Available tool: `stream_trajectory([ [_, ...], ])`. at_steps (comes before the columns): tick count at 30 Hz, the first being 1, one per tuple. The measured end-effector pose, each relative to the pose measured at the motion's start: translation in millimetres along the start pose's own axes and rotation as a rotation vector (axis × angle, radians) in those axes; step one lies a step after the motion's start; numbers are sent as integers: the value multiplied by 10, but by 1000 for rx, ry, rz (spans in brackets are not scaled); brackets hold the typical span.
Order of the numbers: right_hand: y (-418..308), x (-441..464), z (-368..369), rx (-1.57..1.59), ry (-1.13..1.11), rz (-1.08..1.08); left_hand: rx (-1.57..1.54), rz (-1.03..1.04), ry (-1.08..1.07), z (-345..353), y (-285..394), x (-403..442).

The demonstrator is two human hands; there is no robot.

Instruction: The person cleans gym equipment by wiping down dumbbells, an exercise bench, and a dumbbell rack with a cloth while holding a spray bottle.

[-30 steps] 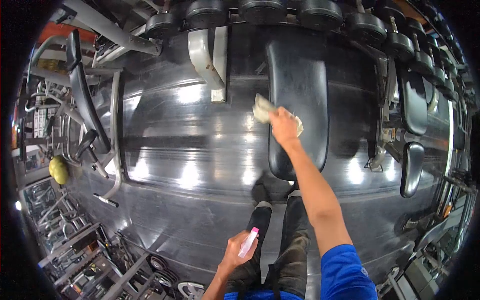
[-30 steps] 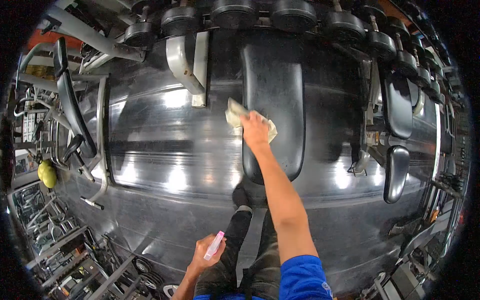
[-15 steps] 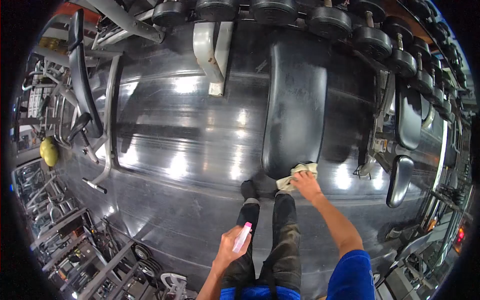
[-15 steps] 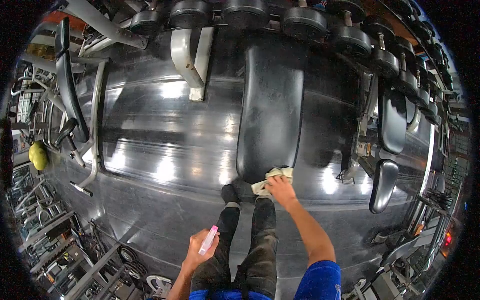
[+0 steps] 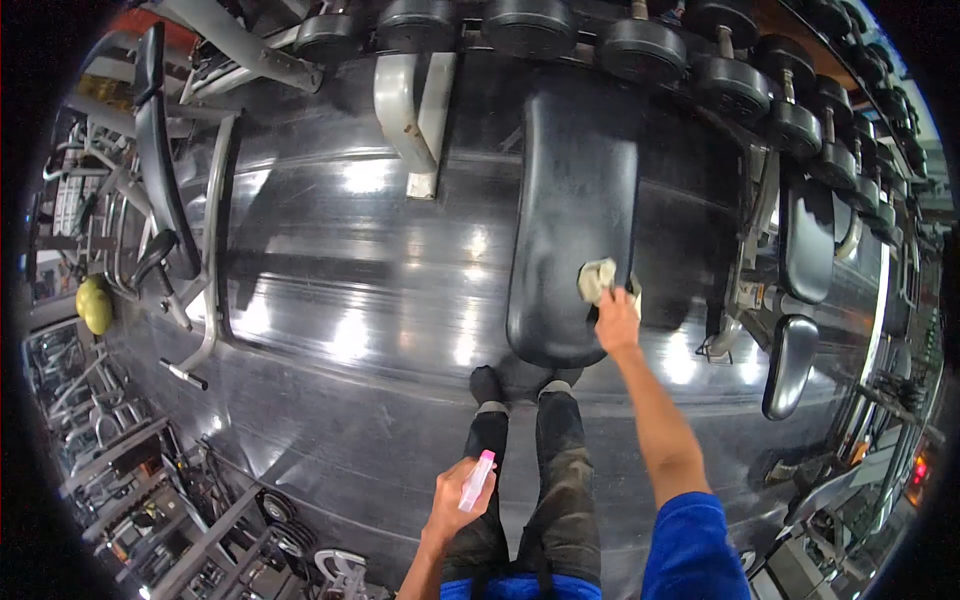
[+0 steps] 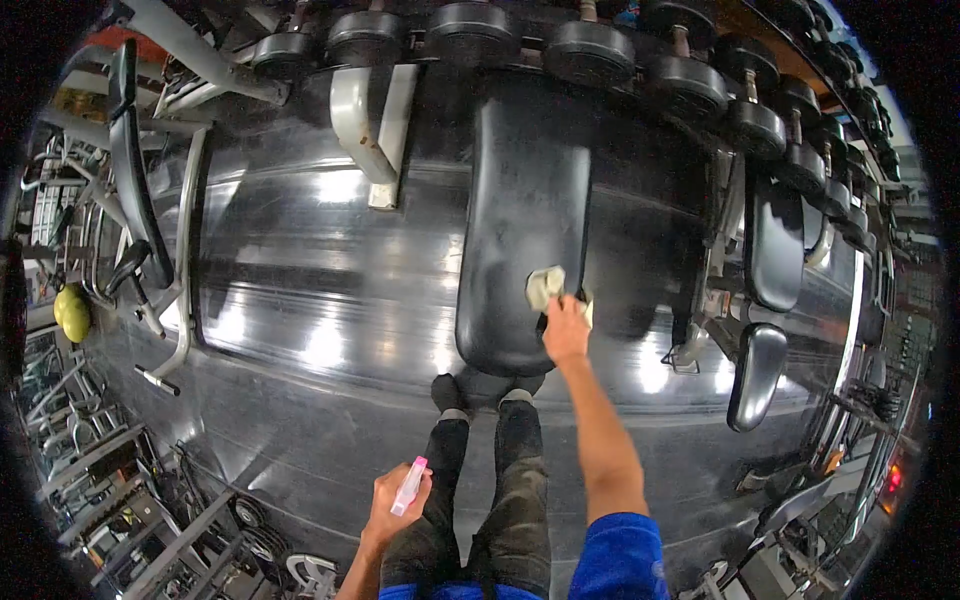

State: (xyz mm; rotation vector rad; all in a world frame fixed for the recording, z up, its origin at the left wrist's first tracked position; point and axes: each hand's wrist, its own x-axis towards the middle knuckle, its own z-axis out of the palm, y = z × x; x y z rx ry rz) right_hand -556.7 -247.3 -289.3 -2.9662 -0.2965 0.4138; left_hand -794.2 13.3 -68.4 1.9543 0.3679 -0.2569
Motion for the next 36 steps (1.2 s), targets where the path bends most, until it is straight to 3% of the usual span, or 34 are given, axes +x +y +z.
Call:
stream_trajectory([
  [5, -75, -833, 247, 140, -125, -57, -18, -67, 5, 64, 203, 58],
  [8, -35, -1043, 318, 202, -182, -128, 0, 1, -27, 104, 335, 100],
  [12, 57, -982, -116, 462, -632, -202, -27, 9, -61, 148, 568, 182],
  [16, 230, -501, -282, 560, -186, -49, -75, 12, -45, 242, 656, 222],
  [18, 183, -165, -574, 434, -92, 184, -89, -13, -36, 283, 662, 207],
  [21, 259, -13, -336, 352, 109, 168, -77, -60, -36, 318, 677, 149],
  [24, 61, -461, 126, 213, 169, 182, -73, -73, -36, 323, 694, 129],
  [27, -95, -889, 366, 297, 108, 158, -74, -73, -23, 297, 673, 96],
  [30, -175, -1310, 495, 469, -12, 175, -86, -81, -28, 316, 612, 82],
  [33, -229, -1740, 856, 600, -212, 20, -66, -95, -31, 284, 573, 9],
  [36, -374, -1821, 672, 891, -93, 239, -87, -80, -23, 244, 582, -16],
])
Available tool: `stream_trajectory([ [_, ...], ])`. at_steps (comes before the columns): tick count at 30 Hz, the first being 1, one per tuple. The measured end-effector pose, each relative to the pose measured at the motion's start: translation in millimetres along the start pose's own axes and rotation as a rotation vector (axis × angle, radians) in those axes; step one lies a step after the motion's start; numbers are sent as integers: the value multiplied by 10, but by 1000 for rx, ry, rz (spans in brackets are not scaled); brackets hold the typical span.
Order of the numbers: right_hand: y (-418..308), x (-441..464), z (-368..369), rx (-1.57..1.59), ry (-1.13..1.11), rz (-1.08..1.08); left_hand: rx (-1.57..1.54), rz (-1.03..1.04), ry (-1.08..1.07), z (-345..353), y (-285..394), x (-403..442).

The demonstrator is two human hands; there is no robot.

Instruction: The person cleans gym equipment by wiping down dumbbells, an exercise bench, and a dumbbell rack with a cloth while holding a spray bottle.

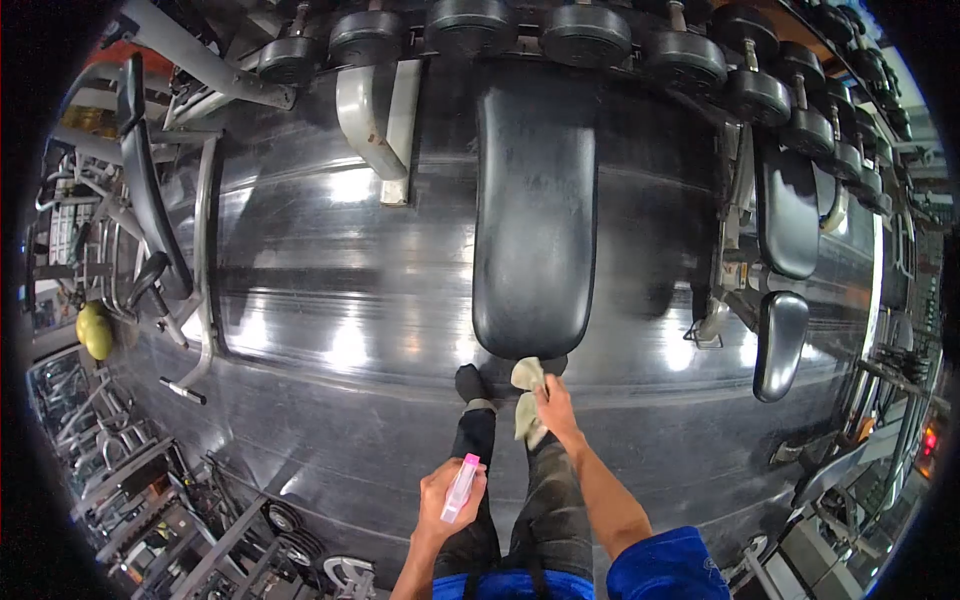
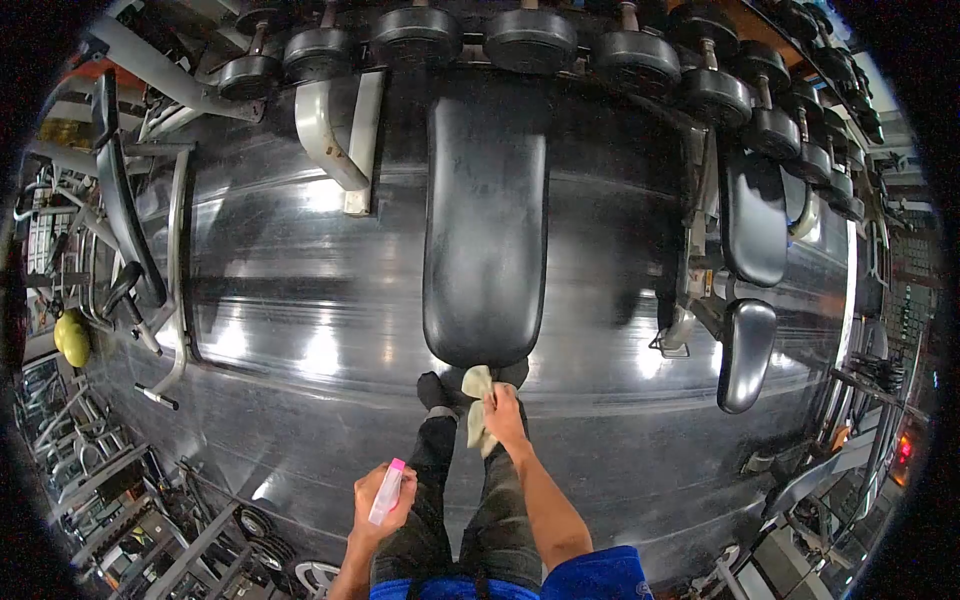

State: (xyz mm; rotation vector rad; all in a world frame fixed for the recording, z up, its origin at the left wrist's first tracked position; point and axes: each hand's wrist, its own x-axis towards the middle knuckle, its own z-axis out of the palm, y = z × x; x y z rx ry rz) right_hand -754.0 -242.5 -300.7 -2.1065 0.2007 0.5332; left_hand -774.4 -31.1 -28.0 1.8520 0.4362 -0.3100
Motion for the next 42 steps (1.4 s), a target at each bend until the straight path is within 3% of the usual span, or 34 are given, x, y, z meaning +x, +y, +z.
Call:
stream_trajectory([
  [3, -200, 255, -261, 93, 209, -57, 18, 14, 14, -7, -22, -8],
  [5, -625, 603, -601, -15, 331, -107, -9, -23, 10, -17, -30, -23],
  [7, -925, 1030, -789, -80, 475, -308, -8, -31, 16, -44, -26, -47],
  [10, -884, 1460, -644, -418, 471, -342, 22, 3, 35, -69, 11, -50],
  [14, -709, 1161, -17, -530, 281, -231, 13, -15, 55, -111, -5, -29],
  [19, -544, 622, 64, -519, -82, -289, 18, 21, 66, -127, 20, 9],
  [23, -312, 534, -109, -212, -474, -246, 28, 54, 67, -142, 23, 13],
  [28, -879, 1056, -718, -80, -180, -190, -2, 23, 118, -126, -50, -5],
  [34, -1719, 2098, -608, -373, 464, -507, -8, 49, 138, -126, -47, 56],
  [37, -1491, 2364, 63, -474, 295, -427, -8, 26, 139, -126, -24, 90],
  [42, -1288, 1714, 748, -630, 8, -416, 6, 35, 158, -172, -13, 152],
])
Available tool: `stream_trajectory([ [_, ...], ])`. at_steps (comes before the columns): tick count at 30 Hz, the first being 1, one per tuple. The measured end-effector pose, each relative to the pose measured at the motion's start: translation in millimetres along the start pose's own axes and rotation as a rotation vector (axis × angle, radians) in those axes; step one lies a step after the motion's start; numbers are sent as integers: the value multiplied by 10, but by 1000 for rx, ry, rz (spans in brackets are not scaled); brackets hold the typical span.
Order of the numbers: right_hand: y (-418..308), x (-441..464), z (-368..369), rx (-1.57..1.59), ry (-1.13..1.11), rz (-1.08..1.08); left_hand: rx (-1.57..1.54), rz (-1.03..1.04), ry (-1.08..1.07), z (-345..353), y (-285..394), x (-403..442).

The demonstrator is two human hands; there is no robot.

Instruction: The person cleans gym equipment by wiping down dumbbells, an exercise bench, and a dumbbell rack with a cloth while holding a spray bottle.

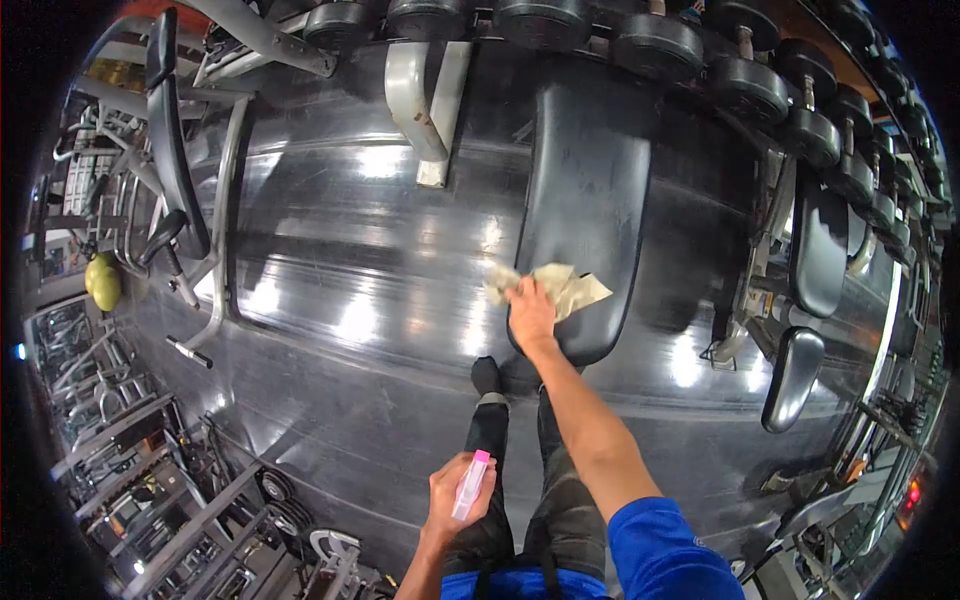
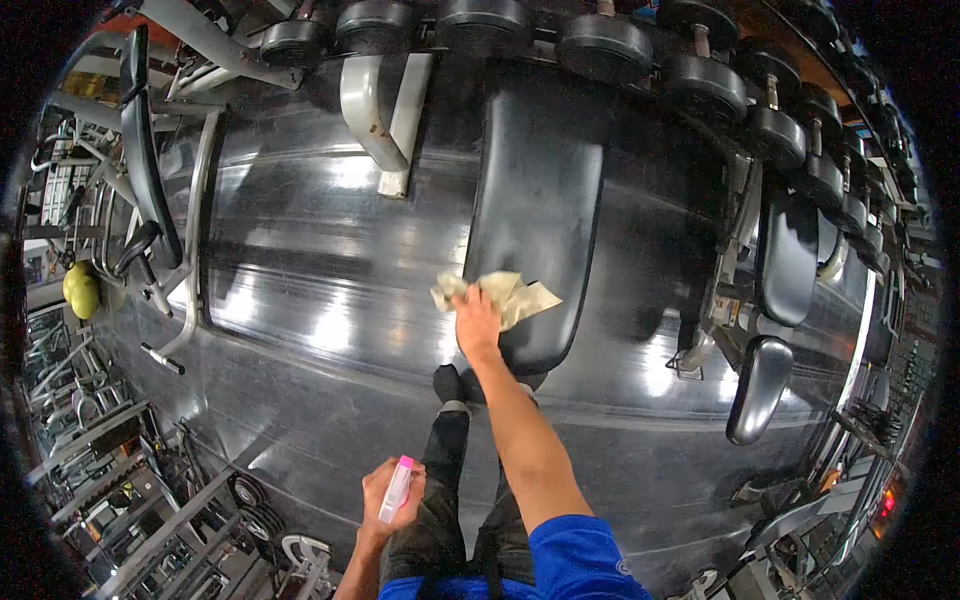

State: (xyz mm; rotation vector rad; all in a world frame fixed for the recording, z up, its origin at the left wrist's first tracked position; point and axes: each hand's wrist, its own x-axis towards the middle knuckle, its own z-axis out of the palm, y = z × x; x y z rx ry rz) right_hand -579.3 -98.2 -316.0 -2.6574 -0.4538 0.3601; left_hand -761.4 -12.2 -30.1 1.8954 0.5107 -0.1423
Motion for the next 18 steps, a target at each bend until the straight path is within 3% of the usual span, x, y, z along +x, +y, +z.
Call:
stream_trajectory([
  [7, 417, -1422, -21, -59, -223, -219, -7, -4, -14, -73, 31, 32],
  [9, 729, -1842, 89, 183, -520, 25, -14, 12, -23, -96, 5, 1],
  [12, 911, -1943, -173, 390, -513, 248, -18, 33, -50, -130, -11, -41],
  [14, 848, -1715, -507, 521, -338, 312, -29, 27, -57, -128, -36, -64],
  [16, 745, -1306, -823, 566, -180, 187, -36, 36, -62, -132, -24, -75],
  [17, 670, -1064, -879, 611, 48, 63, -37, 47, -64, -141, -17, -77],
  [18, 582, -770, -991, 588, 90, 81, -36, 55, -67, -155, -13, -87],
])
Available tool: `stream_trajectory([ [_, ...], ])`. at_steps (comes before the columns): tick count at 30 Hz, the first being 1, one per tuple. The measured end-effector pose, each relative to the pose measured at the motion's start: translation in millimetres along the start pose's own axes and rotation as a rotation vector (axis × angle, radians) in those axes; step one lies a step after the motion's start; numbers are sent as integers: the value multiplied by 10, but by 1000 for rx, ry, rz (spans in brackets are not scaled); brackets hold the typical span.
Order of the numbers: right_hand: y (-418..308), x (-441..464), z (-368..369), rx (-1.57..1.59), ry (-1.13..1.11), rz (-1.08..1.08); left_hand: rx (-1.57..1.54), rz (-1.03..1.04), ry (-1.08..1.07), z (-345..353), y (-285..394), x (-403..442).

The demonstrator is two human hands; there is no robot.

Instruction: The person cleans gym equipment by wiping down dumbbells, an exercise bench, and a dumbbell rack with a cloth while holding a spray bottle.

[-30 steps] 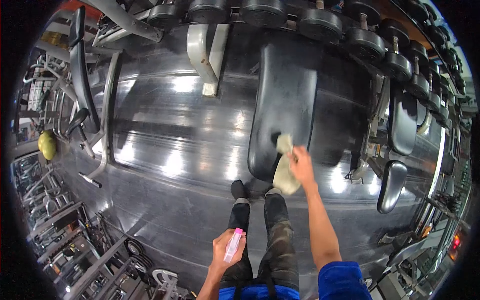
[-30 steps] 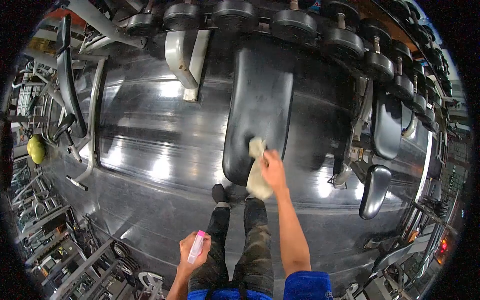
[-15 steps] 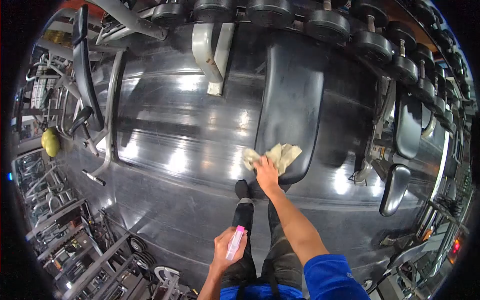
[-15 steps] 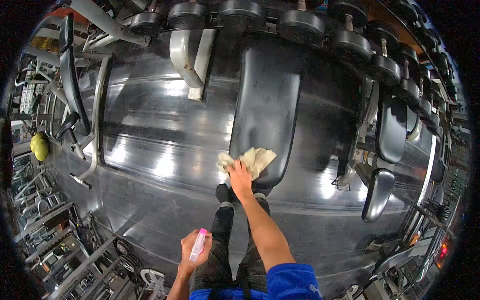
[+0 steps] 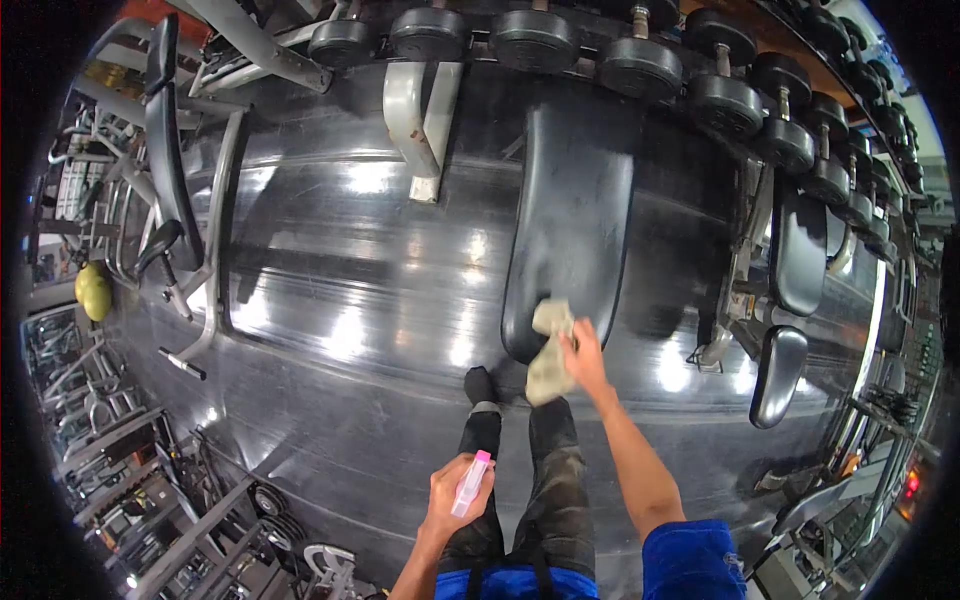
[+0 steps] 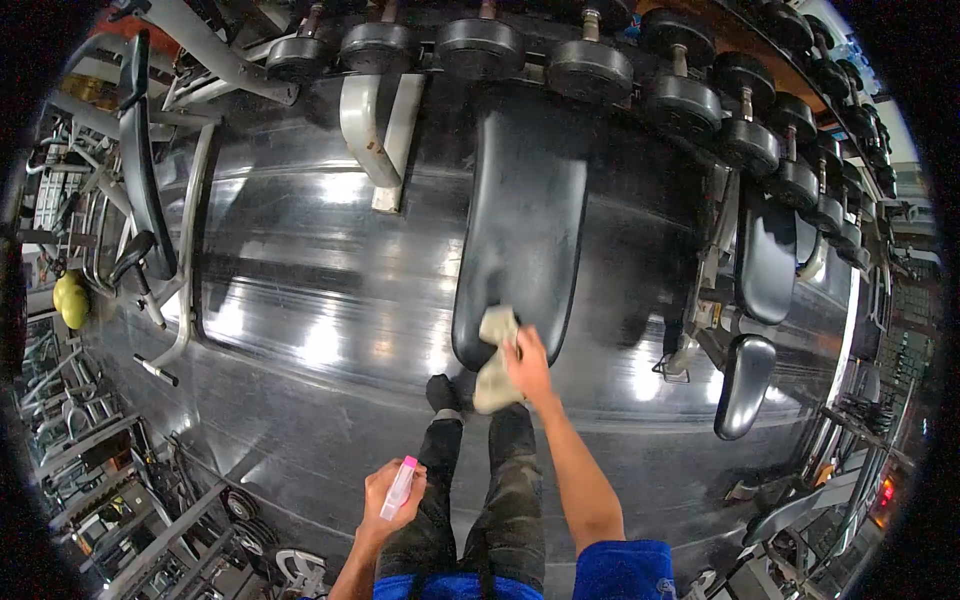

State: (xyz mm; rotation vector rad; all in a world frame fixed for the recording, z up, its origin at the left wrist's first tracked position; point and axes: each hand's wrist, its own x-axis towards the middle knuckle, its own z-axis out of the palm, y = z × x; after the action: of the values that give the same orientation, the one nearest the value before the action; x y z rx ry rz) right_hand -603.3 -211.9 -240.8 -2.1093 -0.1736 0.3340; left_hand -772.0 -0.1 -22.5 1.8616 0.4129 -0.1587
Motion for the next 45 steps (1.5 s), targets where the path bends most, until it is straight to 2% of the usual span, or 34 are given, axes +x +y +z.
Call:
stream_trajectory([
  [1, -136, 278, 53, -13, 143, -64, 8, -2, 6, -13, 6, -9],
  [5, -382, 1205, 460, 96, 284, -151, 39, -1, 44, -52, -42, -12],
  [6, -326, 1302, 594, -1, 234, -132, 46, -1, 52, -59, -63, -28],
  [8, -142, 1275, 758, -485, 7, -51, 86, -43, 49, -81, -65, -67],
  [11, -28, 1037, 1052, -669, -34, -110, 127, -64, 36, -138, -77, -92],
  [14, 99, 566, 1124, -626, -118, -88, 118, -36, 34, -129, -68, -126],
  [17, 24, 161, 843, -595, -332, -20, 92, -19, 9, -192, 71, -162],
  [20, 79, -253, 551, -646, -510, 105, 75, 26, -19, -251, 222, -246],
  [21, 237, -407, 530, -516, -504, 259, 73, 52, -32, -270, 269, -273],
  [22, 459, -550, 530, -380, -486, 410, 64, 63, -44, -285, 323, -293],
  [24, 738, -914, 361, -63, -249, 594, 47, 93, -85, -319, 444, -358],
  [27, 397, -1299, -172, 441, 3, 788, 37, 70, -150, -348, 513, -483],
  [30, 375, -1669, -406, 737, 351, 677, -8, 72, -181, -341, 676, -581],
  [33, -287, -1941, -996, 852, 423, 560, -64, -17, -222, -292, 872, -635],
  [36, -566, -2162, -1404, 957, 518, 506, -109, 25, -235, -165, 1229, -629],
  [37, -671, -2216, -1539, 973, 532, 457, -87, 130, -252, -123, 1306, -597],
  [41, -1218, -2374, -2099, 962, 652, 391, -131, 215, -293, 130, 1751, -573],
  [44, -1572, -2463, -2524, 1007, 706, 306, -46, 393, -384, 412, 1922, -529],
  [45, -1599, -2488, -2654, 974, 691, 340, -51, 411, -411, 499, 2043, -526],
])
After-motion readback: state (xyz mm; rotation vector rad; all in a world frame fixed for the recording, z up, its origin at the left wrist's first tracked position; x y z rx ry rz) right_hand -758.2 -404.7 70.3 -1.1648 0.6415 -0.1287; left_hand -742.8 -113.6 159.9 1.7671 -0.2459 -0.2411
